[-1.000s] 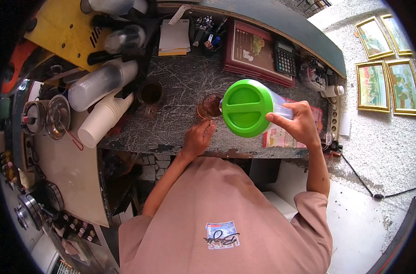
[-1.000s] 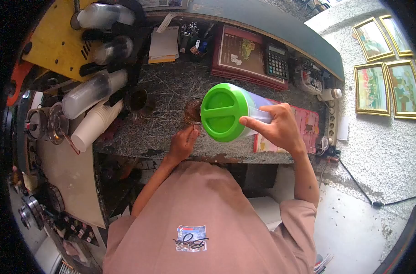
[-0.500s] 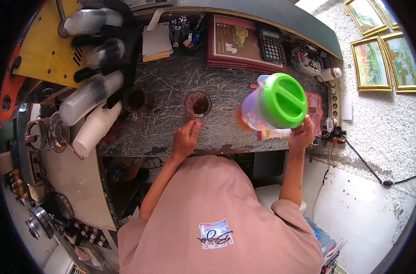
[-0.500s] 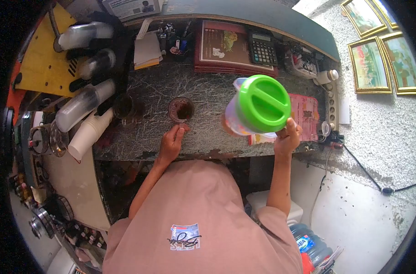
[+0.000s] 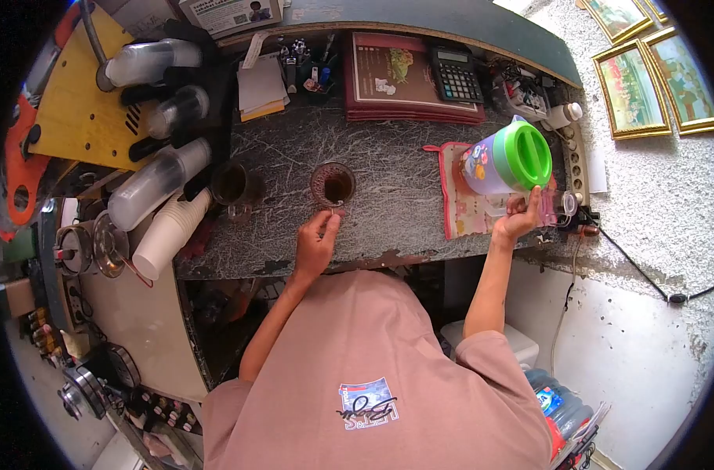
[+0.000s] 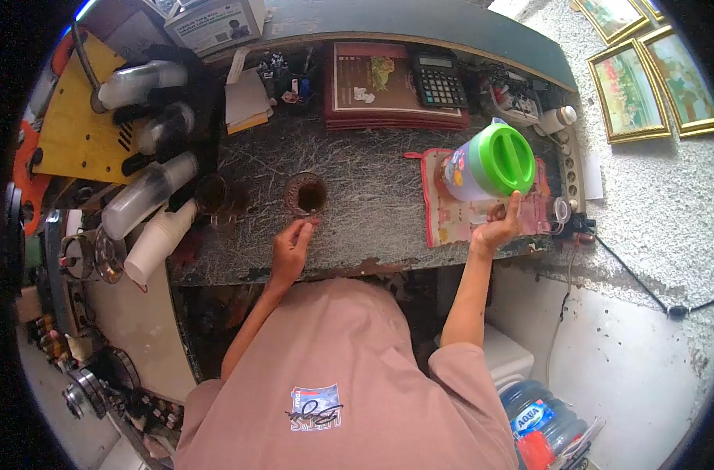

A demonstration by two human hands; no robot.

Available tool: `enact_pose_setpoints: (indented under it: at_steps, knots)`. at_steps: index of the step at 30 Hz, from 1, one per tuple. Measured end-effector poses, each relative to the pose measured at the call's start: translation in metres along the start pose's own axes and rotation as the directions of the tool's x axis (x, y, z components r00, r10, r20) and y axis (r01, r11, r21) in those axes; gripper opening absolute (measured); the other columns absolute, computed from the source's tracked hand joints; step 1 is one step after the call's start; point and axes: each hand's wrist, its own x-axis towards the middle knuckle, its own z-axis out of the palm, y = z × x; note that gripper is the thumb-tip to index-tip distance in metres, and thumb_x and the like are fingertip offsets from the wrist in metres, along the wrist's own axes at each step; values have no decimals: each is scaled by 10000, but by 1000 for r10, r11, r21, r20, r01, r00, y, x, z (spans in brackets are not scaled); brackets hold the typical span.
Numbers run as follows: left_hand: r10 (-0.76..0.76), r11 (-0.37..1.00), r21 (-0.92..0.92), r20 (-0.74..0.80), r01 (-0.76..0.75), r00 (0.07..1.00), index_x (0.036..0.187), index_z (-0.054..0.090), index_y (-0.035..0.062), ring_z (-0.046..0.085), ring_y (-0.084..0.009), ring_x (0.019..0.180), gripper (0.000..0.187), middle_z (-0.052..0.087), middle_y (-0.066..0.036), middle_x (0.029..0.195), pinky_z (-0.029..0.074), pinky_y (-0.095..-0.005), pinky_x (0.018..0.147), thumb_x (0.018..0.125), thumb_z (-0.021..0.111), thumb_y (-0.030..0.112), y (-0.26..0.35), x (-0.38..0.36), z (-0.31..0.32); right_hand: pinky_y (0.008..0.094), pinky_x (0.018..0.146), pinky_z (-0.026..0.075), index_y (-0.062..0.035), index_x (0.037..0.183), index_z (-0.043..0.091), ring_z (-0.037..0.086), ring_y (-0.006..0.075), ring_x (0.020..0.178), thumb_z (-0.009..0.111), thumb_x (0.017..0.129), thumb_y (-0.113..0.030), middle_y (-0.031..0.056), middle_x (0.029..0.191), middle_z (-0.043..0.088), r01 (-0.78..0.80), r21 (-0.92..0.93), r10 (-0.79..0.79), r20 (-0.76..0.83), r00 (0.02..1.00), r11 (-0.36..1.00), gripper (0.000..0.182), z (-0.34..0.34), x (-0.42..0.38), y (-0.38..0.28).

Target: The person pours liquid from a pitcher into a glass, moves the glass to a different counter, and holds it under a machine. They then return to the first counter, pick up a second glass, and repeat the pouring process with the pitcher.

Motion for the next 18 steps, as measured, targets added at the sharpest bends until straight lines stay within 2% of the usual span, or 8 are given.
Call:
enact_pose_setpoints:
  at_steps: [4,6,8,11,13,14,15,18]
  knots:
    - [-112,989,-88,88,120,990,1017,670,-12,635,-125,824,266,695,-87,927,506,-292,738,1026,514,203,-1,1,1,238,516,261,-90,822,649,347,49,526,686,946,-325,-80,578,332,3,-22,-3,1,1000,1000,269,-7,-1,4]
    - [69,956,-286,6,-65,998,993,660,-9,618,-127,839,281,691,-77,925,492,-307,772,1032,495,215,-10,4,9,262,563,321,-60,853,643,411,79,579,680,951,-346,-51,616,377,53,-115,-53,4,999,992,304,-10,-4,4]
    - [71,964,-259,18,-64,997,991,654,-11,615,-132,845,282,687,-80,918,485,-313,781,1032,492,217,-12,7,8,285,611,381,-30,884,638,474,110,632,674,956,-366,-23,654,421,109,-210,-108,19,994,972,345,-9,-9,2]
    - [74,974,-216,31,-65,997,986,641,-17,613,-162,837,288,668,-97,905,475,-331,778,1031,484,220,-15,8,9,363,783,436,25,991,606,544,194,832,643,974,-373,54,827,524,324,-536,-376,13,927,779,400,-3,-21,-5]
    - [72,978,-198,22,-66,997,983,635,-22,613,-187,822,292,653,-110,898,471,-342,766,1031,479,221,-15,10,7,409,887,420,40,1072,572,535,253,974,634,975,-358,101,992,553,490,-790,-764,44,644,368,415,3,-36,-8]
    - [88,981,-174,21,-83,996,966,629,-26,609,-213,819,294,630,-121,883,466,-348,761,1029,479,218,-14,10,5,367,922,425,18,1089,575,540,245,997,656,961,-315,120,1067,569,518,-808,-783,120,610,280,366,6,-51,-12]
    - [102,984,-148,23,-98,994,949,624,-31,604,-239,815,296,606,-132,868,461,-353,756,1027,479,215,-14,9,3,367,922,425,18,1089,575,540,245,997,656,961,-315,120,1067,569,520,-807,-777,127,616,281,366,12,-67,-7]
    - [73,981,-181,43,-64,996,914,616,-30,590,-266,819,289,578,-140,892,451,-366,740,1024,483,201,-16,8,0,407,928,430,-35,1139,578,564,276,1042,742,867,-197,118,1119,580,585,-608,-244,552,797,536,356,39,-117,11]
